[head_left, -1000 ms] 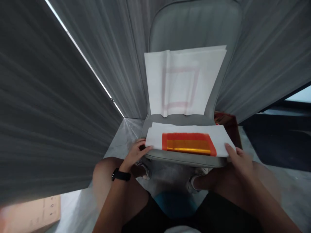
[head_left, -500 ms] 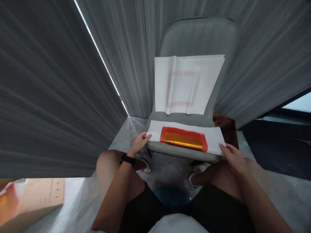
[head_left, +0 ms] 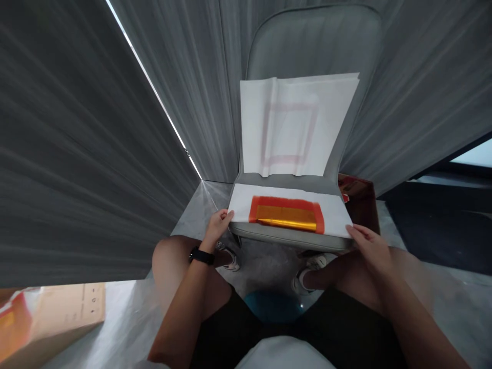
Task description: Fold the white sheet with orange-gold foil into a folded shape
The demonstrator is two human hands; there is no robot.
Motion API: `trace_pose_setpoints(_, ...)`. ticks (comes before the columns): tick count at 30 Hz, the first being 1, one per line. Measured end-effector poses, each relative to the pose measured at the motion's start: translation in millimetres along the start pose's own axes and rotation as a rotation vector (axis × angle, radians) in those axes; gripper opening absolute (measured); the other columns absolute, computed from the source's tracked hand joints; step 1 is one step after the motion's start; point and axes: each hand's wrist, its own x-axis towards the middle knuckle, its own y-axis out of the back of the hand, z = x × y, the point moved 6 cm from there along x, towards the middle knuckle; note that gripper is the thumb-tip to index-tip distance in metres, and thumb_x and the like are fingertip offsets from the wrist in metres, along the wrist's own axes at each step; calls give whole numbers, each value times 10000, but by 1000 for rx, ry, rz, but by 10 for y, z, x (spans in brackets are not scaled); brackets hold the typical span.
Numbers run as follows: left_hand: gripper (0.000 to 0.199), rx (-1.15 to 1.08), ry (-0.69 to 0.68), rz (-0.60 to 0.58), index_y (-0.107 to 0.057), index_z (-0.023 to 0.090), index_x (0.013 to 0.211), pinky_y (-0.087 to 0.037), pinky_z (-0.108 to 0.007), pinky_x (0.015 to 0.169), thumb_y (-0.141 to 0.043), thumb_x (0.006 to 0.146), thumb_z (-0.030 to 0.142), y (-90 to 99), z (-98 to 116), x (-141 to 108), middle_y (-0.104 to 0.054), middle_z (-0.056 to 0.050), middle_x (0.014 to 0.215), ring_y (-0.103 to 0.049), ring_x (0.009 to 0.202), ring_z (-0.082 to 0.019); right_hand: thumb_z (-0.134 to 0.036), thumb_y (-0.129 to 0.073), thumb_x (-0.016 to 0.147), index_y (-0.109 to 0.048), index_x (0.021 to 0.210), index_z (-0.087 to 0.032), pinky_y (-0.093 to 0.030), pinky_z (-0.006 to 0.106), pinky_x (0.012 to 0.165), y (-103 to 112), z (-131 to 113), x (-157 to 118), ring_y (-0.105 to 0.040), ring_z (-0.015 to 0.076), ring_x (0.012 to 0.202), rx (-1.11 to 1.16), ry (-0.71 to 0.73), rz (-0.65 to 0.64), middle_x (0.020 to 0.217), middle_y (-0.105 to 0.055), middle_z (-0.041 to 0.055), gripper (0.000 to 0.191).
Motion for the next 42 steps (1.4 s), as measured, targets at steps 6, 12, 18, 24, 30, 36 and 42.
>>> trace_pose_setpoints(6, 444, 40, 21, 24, -587, 216, 669, -312, -275, 577, -658, 751, 646, -5, 6, -60, -504, 22, 587, -443, 605, -150, -642, -743, 612, -781, 935, -199, -499, 343, 570, 25, 38, -46, -638, 231, 672, -112, 39, 8, 786, -753, 69, 549)
trace_pose_setpoints(12, 466, 55, 28, 60, -611, 202, 687, -366, -286, 602, -634, 794, 655, -19, -8, -154, -564, -1, 624, -498, 628, -164, -653, -753, 649, -786, 1090, -167, -489, 319, 512, 10, 0, -97, -598, 205, 610, -55, 45, 27, 703, -688, 44, 657)
trace_pose_setpoints(18, 551, 46, 25, 79, -610, 214, 730, -365, -296, 608, -616, 780, 763, -23, 60, -132, -547, -2, 652, -491, 655, -178, -681, -752, 699, -757, 1218, -158, -521, 306, 564, 16, -8, -70, -586, 181, 648, 51, 50, 87, 732, -657, 16, 737)
trace_pose_setpoints(24, 588, -31, 17, 90, -639, 222, 799, -371, -279, 614, -632, 782, 810, -42, 128, -121, -538, 8, 695, -476, 702, -177, -677, -855, 602, -704, 1286, -180, -524, 295, 618, -49, 32, -46, -620, 185, 727, 187, -24, -46, 727, -630, -21, 859)
trace_pose_setpoints(30, 633, -6, 23, 37, -639, 227, 757, -362, -281, 608, -652, 729, 858, -63, 124, -98, -528, 8, 673, -467, 682, -171, -675, -886, 534, -702, 1267, -152, -541, 310, 640, 8, 49, 4, -628, 192, 763, 250, -19, 10, 763, -638, -8, 919)
trace_pose_setpoints(36, 601, 51, 19, 70, -617, 224, 742, -368, -285, 596, -623, 760, 824, -49, 61, -118, -535, 14, 642, -477, 633, -165, -635, -885, 548, -707, 1242, -151, -552, 323, 699, -9, 101, 25, -626, 200, 787, 230, -11, 12, 739, -641, -8, 865)
trace_pose_setpoints(42, 452, 134, 0, 105, -626, 219, 740, -384, -297, 621, -639, 817, 663, -33, 58, -256, -563, 3, 648, -516, 645, -181, -557, -669, 864, -711, 1274, -132, -540, 534, 988, 65, -200, -182, -633, 308, 1038, -194, 353, 184, 1013, -694, 127, 592)
